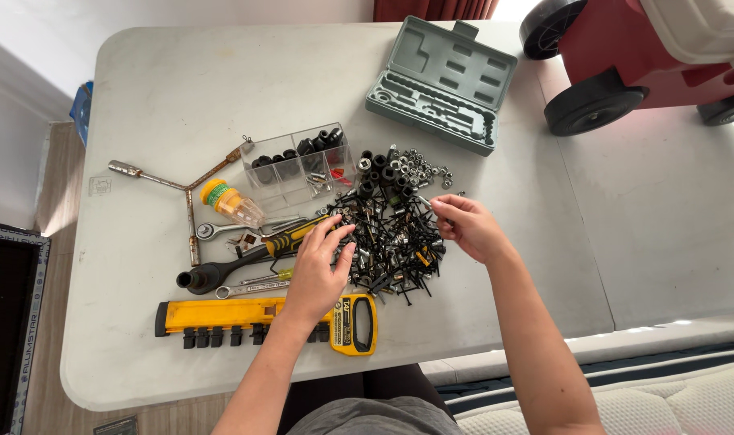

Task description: The person sorts a mixed pile of socket bits, screwdriver bits, and small fasteners on a table, placing selected items into a clear multi-compartment organizer. The person repeatedly picks up individual pieces, separates them by type, and deposits them into the organizer while other tools remain on the table.

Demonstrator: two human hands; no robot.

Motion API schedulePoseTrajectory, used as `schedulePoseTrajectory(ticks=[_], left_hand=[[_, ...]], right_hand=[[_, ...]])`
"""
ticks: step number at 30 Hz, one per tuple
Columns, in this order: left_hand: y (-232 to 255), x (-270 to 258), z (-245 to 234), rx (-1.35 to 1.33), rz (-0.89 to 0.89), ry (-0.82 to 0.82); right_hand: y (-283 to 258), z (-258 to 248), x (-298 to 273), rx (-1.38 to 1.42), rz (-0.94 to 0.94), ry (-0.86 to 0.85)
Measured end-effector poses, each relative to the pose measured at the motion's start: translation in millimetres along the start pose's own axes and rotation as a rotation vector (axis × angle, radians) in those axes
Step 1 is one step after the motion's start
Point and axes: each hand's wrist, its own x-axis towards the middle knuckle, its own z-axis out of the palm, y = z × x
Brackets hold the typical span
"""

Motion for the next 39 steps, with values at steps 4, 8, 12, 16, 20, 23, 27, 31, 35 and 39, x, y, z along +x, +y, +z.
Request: schedulePoseTrajectory(ticks=[4, 8, 12, 16, 20, 23, 27, 31, 35, 39], left_hand=[[-0.1, -0.3, -0.6, -0.023, -0.016, -0.023], [1.6, 0.3, 0.1, -0.022, -0.025, -0.032], [2.7, 0.5, 1.6, -0.024, -0.036, -0.040], [5.1, -0.4, 3.9, -0.028, -0.020, -0.027], [8.6, -1.2, 4.0, -0.018, -0.009, -0.025], [10.2, -1.7, 2.2, -0.011, 0.001, -0.020], [12.1, -3.1, -0.6, -0.007, 0.011, -0.015], [13.7, -4.8, -2.7, -0.005, 0.005, -0.023], [13.7, -5.9, -5.9, 0.001, 0.014, -0.018], [13.1, -7.3, -9.4, -0.020, 0.003, -0.012]], right_hand=[[8.5, 1.8, -17.0, 0.327, -0.035, -0.184], [18.5, 1.8, -22.4, 0.295, 0.040, -0.115], [36.9, 3.8, -17.8, 0.005, 0.125, -0.024], [51.2, 11.3, -13.1, -0.498, 0.205, 0.123], [54.2, 27.8, -18.6, -0.921, -0.093, 0.058], [47.6, 46.4, -27.2, -1.041, -0.030, 0.106], [41.6, 74.7, -42.1, -1.319, 0.045, 0.269], [39.4, 88.2, -46.0, -1.476, -0.082, 0.302], [42.4, 88.7, -41.5, -1.506, -0.004, 0.300], [45.7, 84.1, -33.3, -1.489, 0.019, 0.284]])
